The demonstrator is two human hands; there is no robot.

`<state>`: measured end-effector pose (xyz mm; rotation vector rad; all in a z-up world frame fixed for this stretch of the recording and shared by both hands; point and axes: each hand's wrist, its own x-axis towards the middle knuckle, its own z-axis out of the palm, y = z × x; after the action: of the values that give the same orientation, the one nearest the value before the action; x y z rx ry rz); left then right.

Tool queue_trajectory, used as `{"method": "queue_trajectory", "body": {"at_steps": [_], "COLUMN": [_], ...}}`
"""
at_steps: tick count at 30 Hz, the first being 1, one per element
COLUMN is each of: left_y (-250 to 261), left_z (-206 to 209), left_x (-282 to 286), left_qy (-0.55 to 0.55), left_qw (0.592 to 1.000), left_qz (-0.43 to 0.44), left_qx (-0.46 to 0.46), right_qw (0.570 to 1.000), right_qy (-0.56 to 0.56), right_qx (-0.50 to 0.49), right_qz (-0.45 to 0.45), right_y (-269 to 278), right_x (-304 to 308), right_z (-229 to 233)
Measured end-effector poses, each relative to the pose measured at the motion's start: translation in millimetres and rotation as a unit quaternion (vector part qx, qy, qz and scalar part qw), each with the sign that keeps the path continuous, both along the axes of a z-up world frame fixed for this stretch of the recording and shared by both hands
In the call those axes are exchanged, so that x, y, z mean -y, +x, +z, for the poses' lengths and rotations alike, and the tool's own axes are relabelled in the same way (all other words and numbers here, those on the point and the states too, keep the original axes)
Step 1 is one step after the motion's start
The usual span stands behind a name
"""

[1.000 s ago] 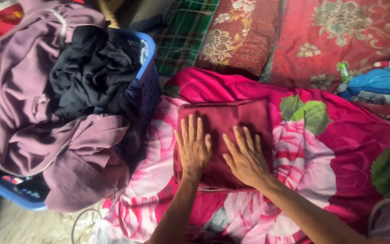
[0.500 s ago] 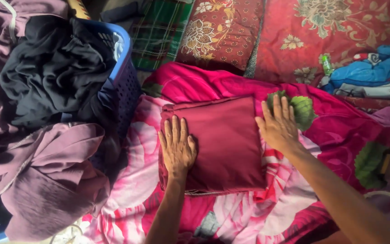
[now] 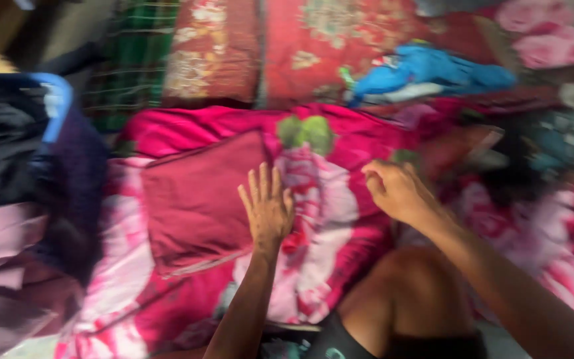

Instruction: The person irons a maroon garment on a floral bedsheet, smoothing it with one hand while moving the iron with the other. They flip the garment to iron the other side and then fold it.

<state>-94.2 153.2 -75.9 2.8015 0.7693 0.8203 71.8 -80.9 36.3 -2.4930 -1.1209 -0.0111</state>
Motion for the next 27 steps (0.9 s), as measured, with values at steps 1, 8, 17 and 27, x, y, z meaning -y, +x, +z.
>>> {"method": "queue_trajectory", "body": {"at_steps": [1,8,17,27], "left_y": [11,61,-21,-123], "left_z": [-3,20,-11,6], "left_x": [24,104,2,-115], "left_qy": [-0.004,-0.028,0.045,-0.063], "left_qw": [1.0,0.994,0.998,0.983], "left_qz": [-0.011,-0.1,0.033,0.164], "left_qx": [0.001,0.014,0.019,-0.05], "right_qw": [1.0,0.958,0.944,0.896], "right_qy": [-0.004,-0.053,0.22,0.186], "right_qx": [0.001,0.019,-0.069,-0.313], "right_qz": [-0.011,-0.282,-0.237,-0.254], "right_y": [-3,53,157,77], "right_x": [27,173,159,-73], "right_z": [7,3,-83,26]}}
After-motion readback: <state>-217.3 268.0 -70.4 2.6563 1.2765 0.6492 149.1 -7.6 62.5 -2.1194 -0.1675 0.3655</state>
